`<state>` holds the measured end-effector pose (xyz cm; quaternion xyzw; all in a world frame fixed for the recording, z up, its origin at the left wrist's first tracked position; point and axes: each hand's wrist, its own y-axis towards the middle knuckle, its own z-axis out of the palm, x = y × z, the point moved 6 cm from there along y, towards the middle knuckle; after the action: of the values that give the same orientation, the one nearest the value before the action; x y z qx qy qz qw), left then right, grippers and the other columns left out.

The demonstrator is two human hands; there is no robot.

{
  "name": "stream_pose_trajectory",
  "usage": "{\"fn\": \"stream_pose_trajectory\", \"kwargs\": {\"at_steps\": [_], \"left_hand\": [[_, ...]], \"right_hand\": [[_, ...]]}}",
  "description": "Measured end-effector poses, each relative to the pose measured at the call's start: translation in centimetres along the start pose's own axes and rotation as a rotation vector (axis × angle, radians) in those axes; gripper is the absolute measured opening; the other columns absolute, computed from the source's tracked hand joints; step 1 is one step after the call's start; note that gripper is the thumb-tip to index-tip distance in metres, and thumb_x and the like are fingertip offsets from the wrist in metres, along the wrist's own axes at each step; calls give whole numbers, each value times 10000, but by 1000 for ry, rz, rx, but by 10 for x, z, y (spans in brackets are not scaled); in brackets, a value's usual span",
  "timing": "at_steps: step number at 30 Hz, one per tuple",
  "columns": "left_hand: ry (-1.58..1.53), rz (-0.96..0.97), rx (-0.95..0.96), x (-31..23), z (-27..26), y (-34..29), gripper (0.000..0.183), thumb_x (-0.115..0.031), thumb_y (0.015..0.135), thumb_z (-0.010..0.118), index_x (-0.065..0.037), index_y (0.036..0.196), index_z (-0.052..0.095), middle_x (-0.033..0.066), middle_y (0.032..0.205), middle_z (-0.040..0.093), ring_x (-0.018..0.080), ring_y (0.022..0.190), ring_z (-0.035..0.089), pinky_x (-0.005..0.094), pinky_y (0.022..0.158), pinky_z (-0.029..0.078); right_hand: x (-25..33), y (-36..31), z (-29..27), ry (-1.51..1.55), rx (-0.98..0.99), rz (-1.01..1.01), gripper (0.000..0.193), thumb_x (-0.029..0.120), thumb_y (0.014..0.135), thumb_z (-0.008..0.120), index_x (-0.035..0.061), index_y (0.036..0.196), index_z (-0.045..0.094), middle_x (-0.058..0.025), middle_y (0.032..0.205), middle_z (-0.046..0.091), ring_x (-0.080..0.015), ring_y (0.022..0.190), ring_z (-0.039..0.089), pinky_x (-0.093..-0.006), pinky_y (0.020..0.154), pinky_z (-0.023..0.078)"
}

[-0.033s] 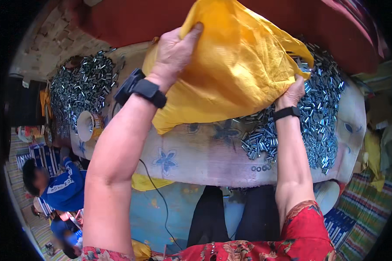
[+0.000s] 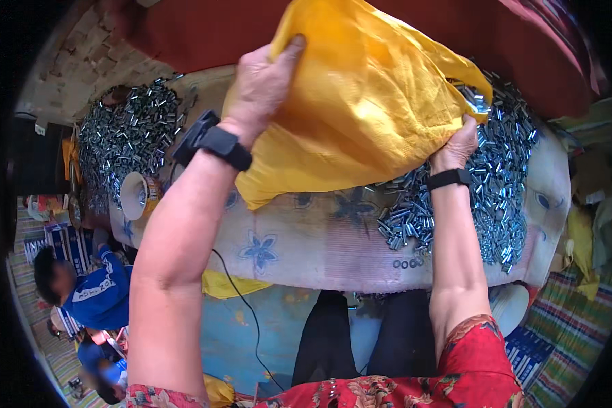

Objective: Manually assemble washers and nuts onto bolts and sort them into bins.

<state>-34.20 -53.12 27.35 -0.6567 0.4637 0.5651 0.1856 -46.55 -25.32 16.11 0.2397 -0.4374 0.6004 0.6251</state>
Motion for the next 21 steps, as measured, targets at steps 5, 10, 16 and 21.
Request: {"fn": "stream_pose_trajectory", "kwargs": {"at_steps": [5,10,16,21], "left_hand": [[-376,-108,-214,6,-93,-19,408,-352,883,544,38,986,607,13,871,610,76,753,523,231,678,430],[-609,-149,-540,29,-150,-71,453,-290,898,515,42,1196,437,108,1120,552,204,1007,548,326,885,426],[-748,-202,-1053,25,-178,-119,475,-352,902,494,-6,1220,421,106,1123,556,231,996,559,345,856,442],[-109,-193,-975,65,-159,-108,404,-362,882,541,22,1005,563,73,923,612,136,798,576,303,682,466]], "right_hand": [[31,-39,86,-129,189,-291,255,161,840,459,-11,994,568,-101,941,602,-170,814,589,-297,739,476],[15,-87,187,-58,444,-433,212,99,862,444,9,1014,560,-57,951,597,-133,825,574,-267,737,464],[-38,-120,323,-435,764,-719,192,194,784,528,60,910,585,-217,796,614,-379,762,601,-420,666,480],[-85,-132,366,-659,758,-898,260,319,760,552,145,953,554,-201,693,603,-413,696,585,-474,646,481]]}}
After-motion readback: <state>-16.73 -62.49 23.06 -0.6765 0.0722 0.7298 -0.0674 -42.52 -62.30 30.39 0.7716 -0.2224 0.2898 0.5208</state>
